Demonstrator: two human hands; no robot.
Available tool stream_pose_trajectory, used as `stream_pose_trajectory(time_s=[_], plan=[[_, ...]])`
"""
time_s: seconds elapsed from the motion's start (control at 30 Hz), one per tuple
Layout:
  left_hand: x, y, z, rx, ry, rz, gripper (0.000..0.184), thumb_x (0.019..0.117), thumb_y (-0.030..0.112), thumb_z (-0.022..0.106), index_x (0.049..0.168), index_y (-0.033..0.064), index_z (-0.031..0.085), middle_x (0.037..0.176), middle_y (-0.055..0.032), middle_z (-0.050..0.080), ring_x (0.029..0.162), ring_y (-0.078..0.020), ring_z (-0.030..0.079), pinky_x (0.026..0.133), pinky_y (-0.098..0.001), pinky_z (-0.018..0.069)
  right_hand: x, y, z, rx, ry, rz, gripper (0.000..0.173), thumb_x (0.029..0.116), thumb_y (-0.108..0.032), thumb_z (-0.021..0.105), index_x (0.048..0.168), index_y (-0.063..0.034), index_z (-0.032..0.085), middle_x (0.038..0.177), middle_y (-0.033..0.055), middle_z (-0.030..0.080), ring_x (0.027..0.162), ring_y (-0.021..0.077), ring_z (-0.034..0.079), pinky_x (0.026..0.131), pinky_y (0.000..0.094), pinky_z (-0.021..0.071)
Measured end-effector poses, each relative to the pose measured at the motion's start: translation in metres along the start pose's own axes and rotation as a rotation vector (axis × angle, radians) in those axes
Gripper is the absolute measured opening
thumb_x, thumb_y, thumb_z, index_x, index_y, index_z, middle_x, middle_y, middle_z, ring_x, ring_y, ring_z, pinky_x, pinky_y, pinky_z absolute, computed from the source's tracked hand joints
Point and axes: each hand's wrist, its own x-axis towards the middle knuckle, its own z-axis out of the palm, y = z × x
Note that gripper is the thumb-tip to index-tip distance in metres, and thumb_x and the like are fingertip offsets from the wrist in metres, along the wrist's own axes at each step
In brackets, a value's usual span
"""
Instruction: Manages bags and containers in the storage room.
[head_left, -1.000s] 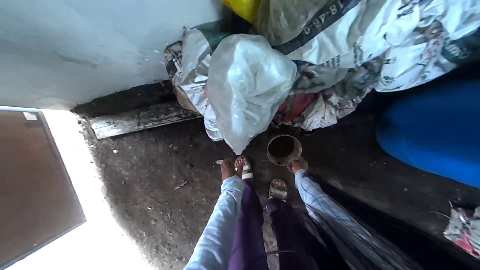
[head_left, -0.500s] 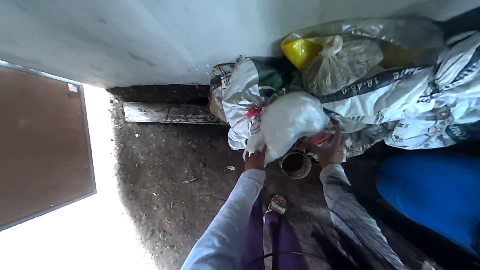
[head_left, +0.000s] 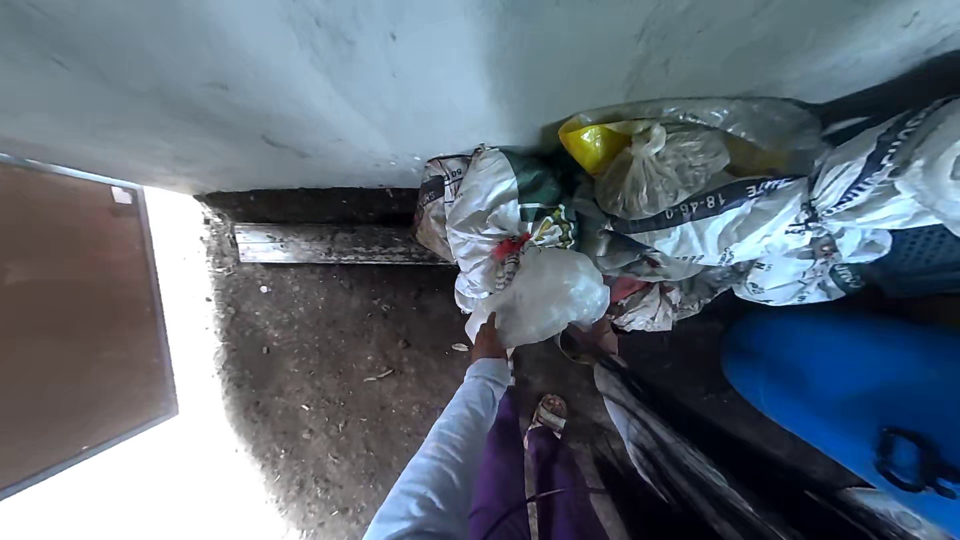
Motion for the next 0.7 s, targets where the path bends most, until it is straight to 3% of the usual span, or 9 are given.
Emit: stream_pose_trajectory(time_s=[0.03,0.07,0.1,0.17,0.23,0.3,0.4,0.57,0.7], plan=[[-0.001,0.003,-0.003,-0.042,0.032,-0.025,0.070,0.0937,-0.005,0.060,0.157,-0.0004,0.032,0.150,-0.0294,0.047,0.139,-0.0402,0.049,0.116,-0.0482,0.0397,-0.010,-0.006,-0.012,0.236,0.058,0.021,0.102,0.0907,-0.052,0.073,0.163,-0.0040,0.019,0.166,0.0210,0.028,0.151,0.0319,0.037,0.123,0.0404,0.0326],[-0.001,0.006,-0.006,-0.069,0.044,-0.042,0.069,0.0942,-0.004,0.061,0.157,-0.0021,0.032,0.150,-0.0296,0.047,0.140,-0.0389,0.048,0.117,-0.0464,0.0394,-0.015,-0.010,-0.015,0.389,0.188,0.056,0.105,0.0819,-0.035,0.085,0.161,-0.0006,0.025,0.165,0.0271,0.028,0.148,0.0410,0.038,0.119,0.0500,0.0379],[0.000,0.009,-0.010,-0.093,0.049,-0.052,0.067,0.0955,-0.003,0.061,0.156,-0.0035,0.033,0.150,-0.0297,0.047,0.140,-0.0380,0.048,0.117,-0.0451,0.0389,-0.015,-0.009,-0.020,0.471,0.267,0.086,0.110,0.0767,-0.026,0.090,0.162,-0.0022,0.025,0.166,0.0284,0.023,0.149,0.0443,0.036,0.117,0.0535,0.0401],[0.003,0.011,-0.017,-0.128,0.032,-0.068,0.061,0.0974,-0.001,0.061,0.153,-0.0047,0.037,0.150,-0.0304,0.046,0.140,-0.0379,0.048,0.118,-0.0448,0.0380,-0.004,-0.002,-0.027,0.502,0.302,0.137,0.119,0.0730,-0.026,0.093,0.164,-0.0091,0.019,0.167,0.0275,0.020,0.148,0.0444,0.037,0.114,0.0541,0.0433],[0.007,0.015,-0.024,-0.071,-0.029,-0.068,0.063,0.0965,0.001,0.063,0.154,-0.0032,0.038,0.150,-0.0314,0.046,0.141,-0.0395,0.047,0.118,-0.0462,0.0374,0.007,-0.001,-0.033,0.490,0.210,0.146,0.118,0.0774,-0.034,0.091,0.164,-0.0077,0.015,0.162,0.0291,0.031,0.145,0.0427,0.042,0.116,0.0545,0.0409],[0.010,0.020,-0.029,0.018,-0.091,-0.104,0.068,0.0969,0.008,0.066,0.156,-0.0015,0.034,0.151,-0.0301,0.046,0.141,-0.0390,0.047,0.118,-0.0471,0.0374,0.009,-0.009,-0.032,0.508,0.078,0.125,0.100,0.0877,-0.040,0.082,0.159,0.0017,0.026,0.153,0.0288,0.045,0.143,0.0397,0.046,0.119,0.0540,0.0367],[0.013,0.017,-0.029,0.106,-0.130,-0.172,0.073,0.0960,0.016,0.071,0.157,0.0015,0.034,0.152,-0.0306,0.045,0.142,-0.0411,0.046,0.118,-0.0495,0.0375,-0.010,-0.035,-0.020,0.519,-0.089,0.108,0.077,0.0993,-0.043,0.067,0.150,0.0083,0.041,0.148,0.0288,0.051,0.142,0.0382,0.048,0.120,0.0507,0.0353],[0.004,-0.004,-0.035,0.016,0.074,-0.152,0.065,0.0939,0.026,0.076,0.145,-0.0045,0.049,0.149,-0.0311,0.048,0.140,-0.0431,0.047,0.116,-0.0521,0.0389,-0.070,-0.092,-0.009,0.971,-0.054,0.116,0.055,0.0985,-0.026,0.071,0.137,0.0092,0.054,0.131,0.0283,0.062,0.115,0.0341,0.065,0.100,0.0467,0.0540],[-0.003,0.009,-0.071,-0.070,0.173,-0.242,0.053,0.1051,0.025,0.059,0.147,-0.0060,0.047,0.147,-0.0302,0.051,0.140,-0.0422,0.048,0.117,-0.0531,0.0366,-0.087,-0.139,-0.052,0.984,-0.099,0.043,0.040,0.1015,-0.021,0.066,0.128,0.0084,0.061,0.120,0.0271,0.066,0.106,0.0325,0.068,0.096,0.0469,0.0540]])
